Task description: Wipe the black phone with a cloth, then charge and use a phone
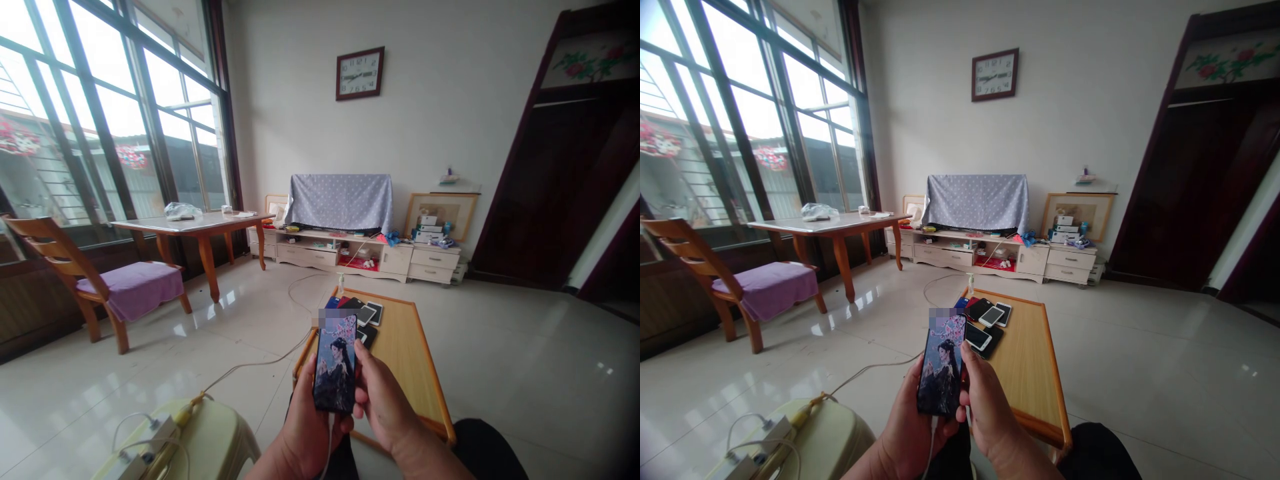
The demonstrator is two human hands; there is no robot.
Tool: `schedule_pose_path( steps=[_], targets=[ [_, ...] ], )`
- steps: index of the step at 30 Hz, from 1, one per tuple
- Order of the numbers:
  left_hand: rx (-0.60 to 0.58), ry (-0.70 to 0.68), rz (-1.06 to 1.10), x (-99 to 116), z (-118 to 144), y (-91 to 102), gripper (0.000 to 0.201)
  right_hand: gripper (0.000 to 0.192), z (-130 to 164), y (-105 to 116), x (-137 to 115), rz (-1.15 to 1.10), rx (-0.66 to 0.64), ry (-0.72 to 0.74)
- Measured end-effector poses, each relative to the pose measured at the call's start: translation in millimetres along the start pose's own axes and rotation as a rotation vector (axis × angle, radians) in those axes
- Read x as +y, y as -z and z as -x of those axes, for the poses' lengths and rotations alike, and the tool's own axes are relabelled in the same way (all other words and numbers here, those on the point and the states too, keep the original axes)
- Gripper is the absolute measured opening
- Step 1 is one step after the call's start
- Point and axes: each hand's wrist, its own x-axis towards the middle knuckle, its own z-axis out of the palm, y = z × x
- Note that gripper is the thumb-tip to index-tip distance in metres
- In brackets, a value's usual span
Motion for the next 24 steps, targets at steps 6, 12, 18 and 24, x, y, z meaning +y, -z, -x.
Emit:
schedule_pose_path(
  steps=[6,12,18,24],
  targets=[
    [-0.041,-0.032,-0.006,-3,-2,7.5,0.075,0.054,1,0,4,-0.014,-0.054,-0.003],
    [-0.049,-0.054,-0.003,-3,-2,10.7,0.078,0.053,1,0,6,-0.001,-0.068,0.005],
    [-0.038,-0.038,0.006,-1,-2,11.7,0.072,0.051,3,-4,6,0.0,-0.041,0.027],
    [-0.021,-0.037,0.03,-1,-3,15.2,0.074,0.048,4,-4,11,0.001,-0.048,0.009]
  ],
)
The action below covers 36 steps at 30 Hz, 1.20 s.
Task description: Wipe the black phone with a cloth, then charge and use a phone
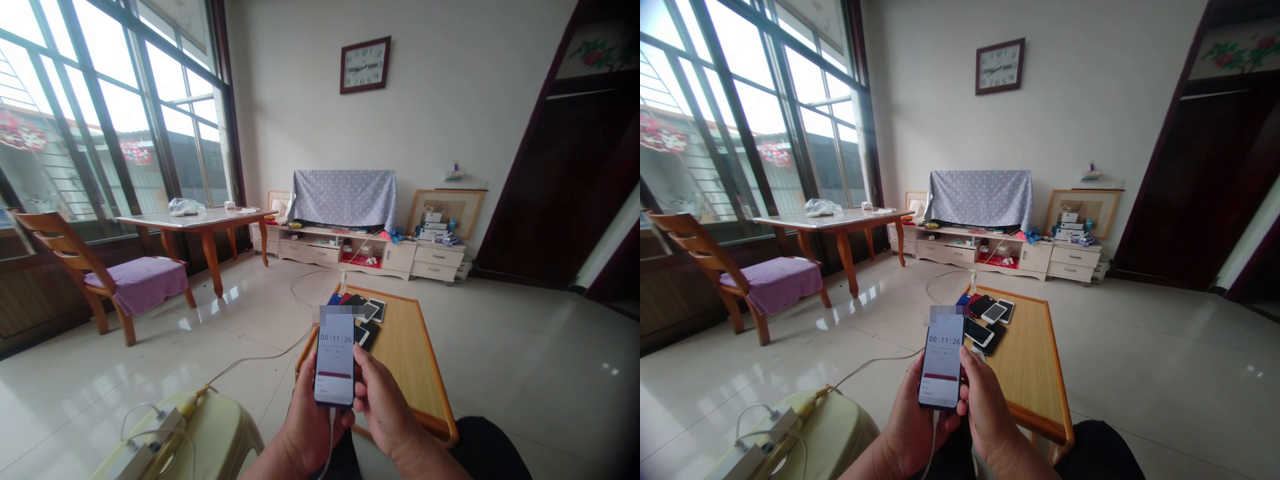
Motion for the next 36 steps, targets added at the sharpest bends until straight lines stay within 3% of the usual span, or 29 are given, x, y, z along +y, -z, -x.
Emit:
schedule_pose_path(
  steps=[19,36],
  targets=[
    [-0.011,-0.032,0.034,0,-4,8.8,0.075,0.042,-1,4,13,0.093,0.012,0.103],
    [-0.023,-0.025,0.024,3,-4,9.0,0.075,0.036,1,6,15,0.078,0.026,0.07]
  ],
)
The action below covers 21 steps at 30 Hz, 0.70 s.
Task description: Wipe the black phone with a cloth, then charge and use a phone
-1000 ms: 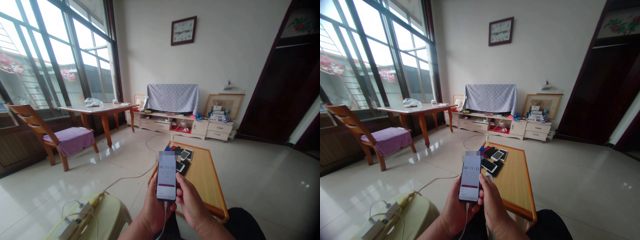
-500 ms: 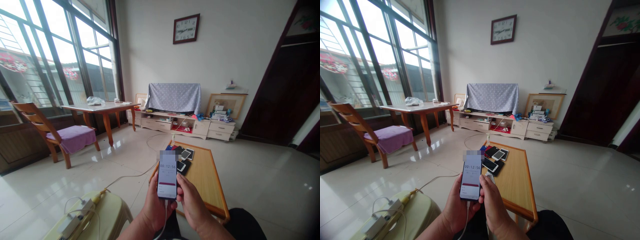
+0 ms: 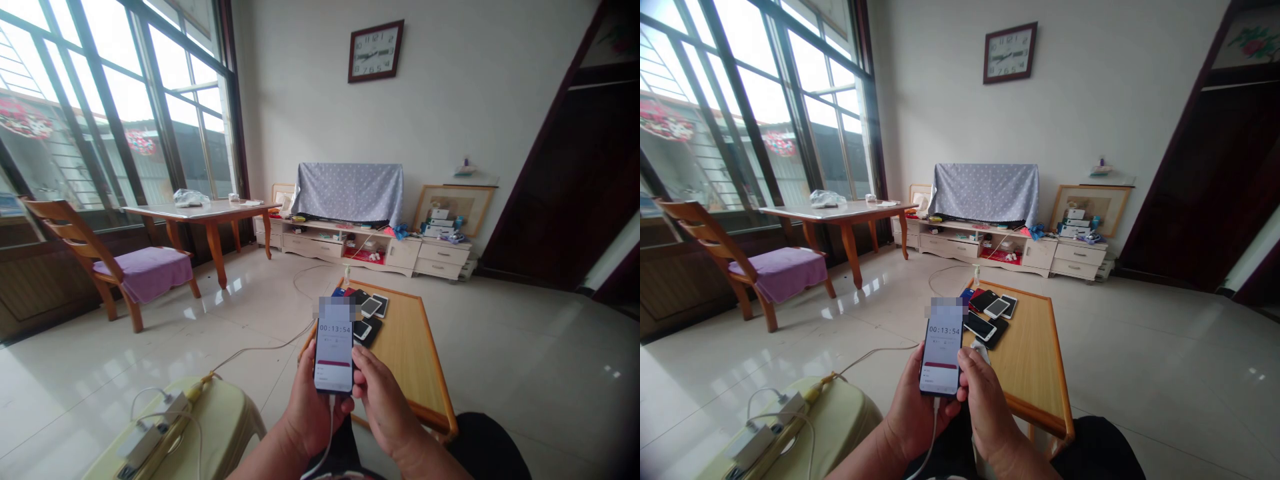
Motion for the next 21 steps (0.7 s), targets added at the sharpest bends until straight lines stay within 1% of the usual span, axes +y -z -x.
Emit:
schedule_pose_path(
  steps=[4,8,11,13,16,21],
  targets=[
    [-0.003,0.02,-0.01,3,1,-2.3,0.075,0.043,-3,-1,-3,-0.07,-0.031,-0.045],
    [-0.045,0.033,-0.016,3,2,-5.1,0.078,0.056,-10,1,-13,-0.16,-0.137,-0.133],
    [-0.037,0.035,-0.026,1,2,-6.1,0.08,0.056,-17,0,-24,-0.187,-0.171,-0.158],
    [-0.03,0.046,-0.041,-2,2,-6.3,0.082,0.054,-20,-1,-30,-0.194,-0.158,-0.173],
    [-0.005,0.055,-0.055,-4,2,-6.0,0.084,0.051,-23,-3,-37,-0.192,-0.103,-0.205],
    [0.096,0.061,-0.055,-6,2,-4.4,0.074,0.044,-29,0,-35,-0.173,-0.016,-0.244]
  ],
)
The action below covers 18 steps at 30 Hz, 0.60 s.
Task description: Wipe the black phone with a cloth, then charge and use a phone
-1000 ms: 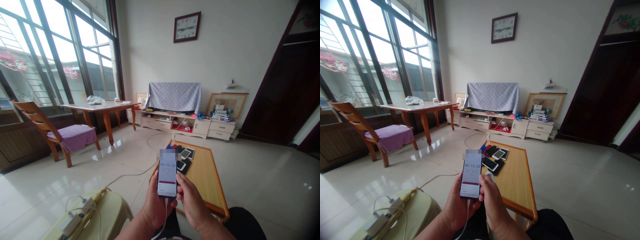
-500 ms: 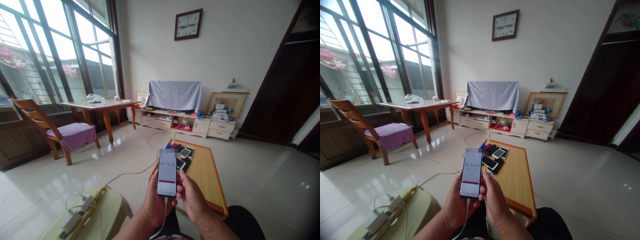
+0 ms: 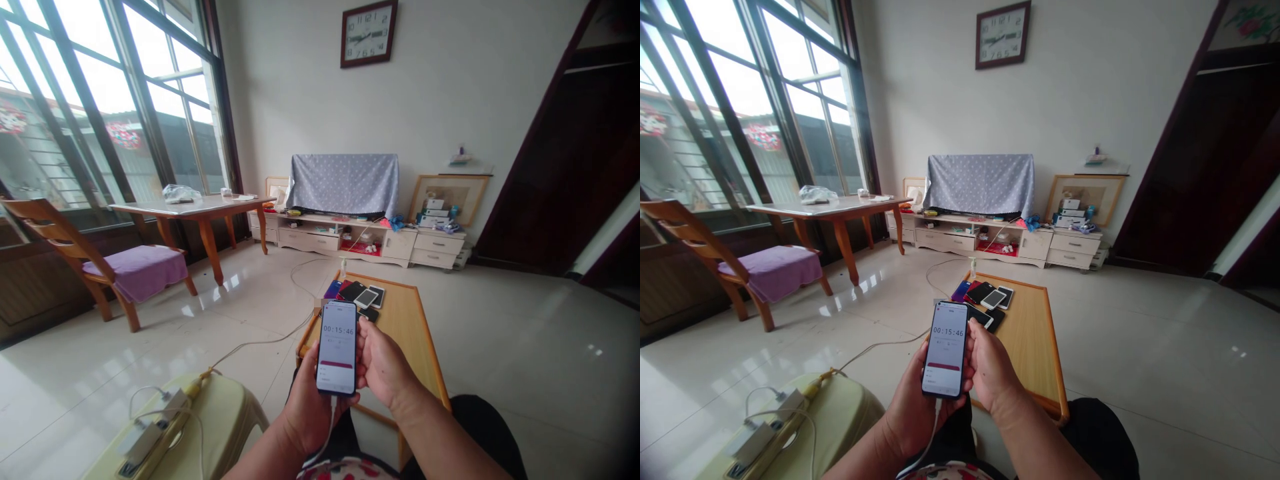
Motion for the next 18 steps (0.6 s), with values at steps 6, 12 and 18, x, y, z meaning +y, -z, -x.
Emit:
schedule_pose_path(
  steps=[6,12,18],
  targets=[
    [0.063,-0.01,0.032,-2,-3,2.2,0.058,0.039,-7,11,7,-0.059,0.031,0.016],
    [0.06,-0.033,0.008,-3,-7,3.0,0.053,0.04,-4,9,5,-0.056,0.044,0.007],
    [0.075,-0.094,0.042,-4,-11,1.6,0.045,0.04,-3,12,9,-0.012,0.03,0.034]
  ],
)
